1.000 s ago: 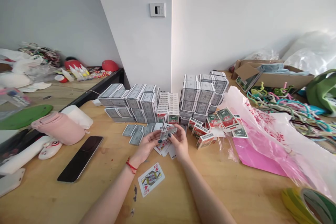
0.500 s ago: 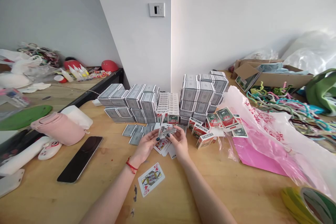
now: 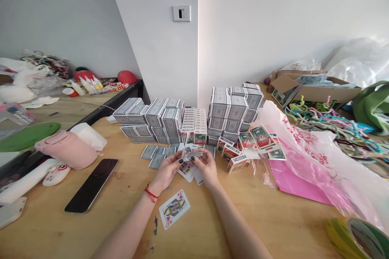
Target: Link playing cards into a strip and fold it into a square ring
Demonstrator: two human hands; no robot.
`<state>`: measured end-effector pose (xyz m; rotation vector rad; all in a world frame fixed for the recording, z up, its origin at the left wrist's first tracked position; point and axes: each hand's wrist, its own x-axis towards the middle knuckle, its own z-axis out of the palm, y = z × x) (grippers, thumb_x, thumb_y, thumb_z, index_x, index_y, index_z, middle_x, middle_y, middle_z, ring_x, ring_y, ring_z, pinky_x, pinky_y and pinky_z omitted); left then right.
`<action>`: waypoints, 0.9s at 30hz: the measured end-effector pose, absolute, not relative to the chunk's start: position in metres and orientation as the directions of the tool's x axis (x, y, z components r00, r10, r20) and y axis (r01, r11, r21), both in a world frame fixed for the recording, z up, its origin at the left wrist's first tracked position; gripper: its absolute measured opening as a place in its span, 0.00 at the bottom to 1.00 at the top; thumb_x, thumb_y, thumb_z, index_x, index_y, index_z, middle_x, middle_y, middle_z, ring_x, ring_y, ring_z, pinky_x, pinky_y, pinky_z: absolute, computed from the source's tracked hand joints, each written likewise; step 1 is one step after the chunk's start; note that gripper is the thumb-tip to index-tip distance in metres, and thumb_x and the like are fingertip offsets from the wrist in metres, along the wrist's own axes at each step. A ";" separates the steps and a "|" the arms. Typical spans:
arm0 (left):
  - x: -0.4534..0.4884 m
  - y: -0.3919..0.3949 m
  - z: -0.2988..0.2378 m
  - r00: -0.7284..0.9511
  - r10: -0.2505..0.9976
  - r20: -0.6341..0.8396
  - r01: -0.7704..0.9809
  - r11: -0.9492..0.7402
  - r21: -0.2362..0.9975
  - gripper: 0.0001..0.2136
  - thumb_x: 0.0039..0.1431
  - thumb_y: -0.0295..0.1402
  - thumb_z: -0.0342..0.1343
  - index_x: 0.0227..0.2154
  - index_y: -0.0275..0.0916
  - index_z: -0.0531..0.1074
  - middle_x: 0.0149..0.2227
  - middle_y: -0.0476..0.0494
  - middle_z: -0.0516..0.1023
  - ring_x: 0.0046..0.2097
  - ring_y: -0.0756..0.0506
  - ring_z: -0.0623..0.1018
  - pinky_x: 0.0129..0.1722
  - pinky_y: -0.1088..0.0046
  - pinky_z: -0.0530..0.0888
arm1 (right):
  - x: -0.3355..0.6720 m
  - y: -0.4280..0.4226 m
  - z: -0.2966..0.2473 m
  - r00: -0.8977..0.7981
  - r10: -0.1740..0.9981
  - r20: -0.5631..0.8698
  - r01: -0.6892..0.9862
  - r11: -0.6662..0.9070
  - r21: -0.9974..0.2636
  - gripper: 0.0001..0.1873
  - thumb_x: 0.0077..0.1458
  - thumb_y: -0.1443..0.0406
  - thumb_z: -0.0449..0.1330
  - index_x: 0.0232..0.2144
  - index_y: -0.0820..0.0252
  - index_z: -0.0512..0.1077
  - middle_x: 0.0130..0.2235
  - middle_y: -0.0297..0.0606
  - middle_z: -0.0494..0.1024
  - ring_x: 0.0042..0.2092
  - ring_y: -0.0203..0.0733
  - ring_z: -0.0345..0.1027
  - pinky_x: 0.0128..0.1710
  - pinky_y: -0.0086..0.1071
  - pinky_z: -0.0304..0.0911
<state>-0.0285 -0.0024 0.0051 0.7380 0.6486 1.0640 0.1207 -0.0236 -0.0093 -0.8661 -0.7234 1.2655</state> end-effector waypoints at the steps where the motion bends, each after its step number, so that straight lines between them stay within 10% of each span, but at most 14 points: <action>1: -0.028 -0.003 0.005 0.352 0.928 -0.122 -0.527 0.304 0.794 0.19 0.39 0.25 0.63 0.40 0.35 0.73 0.46 0.38 0.74 0.51 0.41 0.70 0.52 0.65 0.62 | 0.121 -0.024 -0.009 0.163 0.987 -0.006 -0.498 0.077 -0.864 0.25 0.38 0.63 0.67 0.40 0.56 0.66 0.42 0.41 0.76 0.44 0.45 0.69 0.46 0.43 0.62; 27: -0.027 -0.008 0.006 0.386 0.914 -0.127 -0.387 0.286 0.877 0.23 0.40 0.26 0.63 0.43 0.37 0.70 0.47 0.38 0.72 0.49 0.41 0.71 0.47 0.65 0.66 | 0.120 -0.024 -0.006 0.153 0.988 0.005 -0.515 0.084 -0.853 0.30 0.38 0.63 0.66 0.46 0.52 0.65 0.44 0.38 0.74 0.44 0.45 0.68 0.41 0.38 0.65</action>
